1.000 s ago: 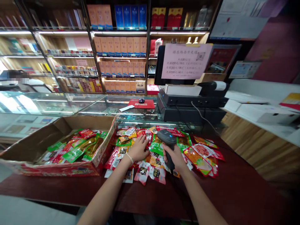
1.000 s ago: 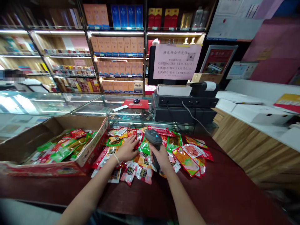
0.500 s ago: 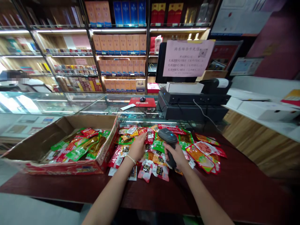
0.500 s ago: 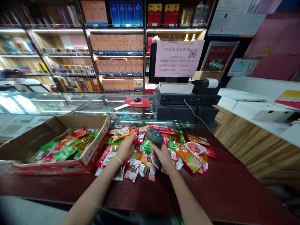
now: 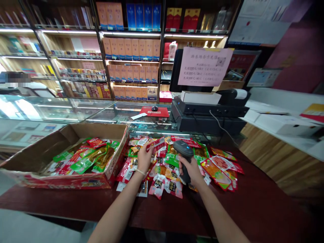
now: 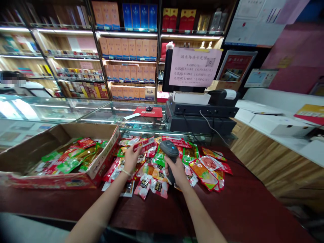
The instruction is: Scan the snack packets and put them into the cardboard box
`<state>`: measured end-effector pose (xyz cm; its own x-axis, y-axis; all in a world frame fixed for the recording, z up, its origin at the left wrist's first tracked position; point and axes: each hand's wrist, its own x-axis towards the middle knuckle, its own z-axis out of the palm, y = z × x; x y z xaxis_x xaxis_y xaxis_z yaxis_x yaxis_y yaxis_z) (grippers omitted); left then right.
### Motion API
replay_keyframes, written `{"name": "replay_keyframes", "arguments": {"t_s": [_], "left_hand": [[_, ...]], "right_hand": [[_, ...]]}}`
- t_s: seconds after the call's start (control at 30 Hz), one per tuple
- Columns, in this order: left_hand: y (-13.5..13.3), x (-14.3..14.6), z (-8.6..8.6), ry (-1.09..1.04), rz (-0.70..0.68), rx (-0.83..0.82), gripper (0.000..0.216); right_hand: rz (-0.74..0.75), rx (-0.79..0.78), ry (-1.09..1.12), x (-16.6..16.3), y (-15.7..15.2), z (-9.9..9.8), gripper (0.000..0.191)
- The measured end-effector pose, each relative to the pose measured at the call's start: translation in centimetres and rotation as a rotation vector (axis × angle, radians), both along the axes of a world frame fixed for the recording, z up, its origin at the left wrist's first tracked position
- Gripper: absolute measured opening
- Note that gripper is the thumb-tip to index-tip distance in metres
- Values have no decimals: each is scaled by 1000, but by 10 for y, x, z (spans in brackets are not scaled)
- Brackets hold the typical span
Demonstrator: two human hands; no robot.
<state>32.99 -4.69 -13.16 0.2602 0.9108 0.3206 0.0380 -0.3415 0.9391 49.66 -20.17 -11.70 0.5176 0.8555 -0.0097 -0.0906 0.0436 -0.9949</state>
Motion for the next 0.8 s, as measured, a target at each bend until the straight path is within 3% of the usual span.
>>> {"name": "replay_keyframes", "arguments": {"t_s": [0.1, 0.2, 0.47, 0.67, 0.8], "left_hand": [[1, 6, 3, -307, -82, -386, 40], [-1, 10, 3, -509, -152, -564, 48], [-3, 12, 0, -504, -163, -525, 44], [-5, 13, -2, -489, -157, -488, 43], [-6, 11, 14, -390, -73, -313, 37]], "right_hand": [[-33, 6, -24, 1, 0, -1, 43], [-72, 5, -46, -1, 1, 0, 40], [27, -40, -43, -8, -2, 8, 45], [-10, -43, -50, -7, -2, 5, 44], [-17, 11, -67, -4, 1, 8, 44]]}}
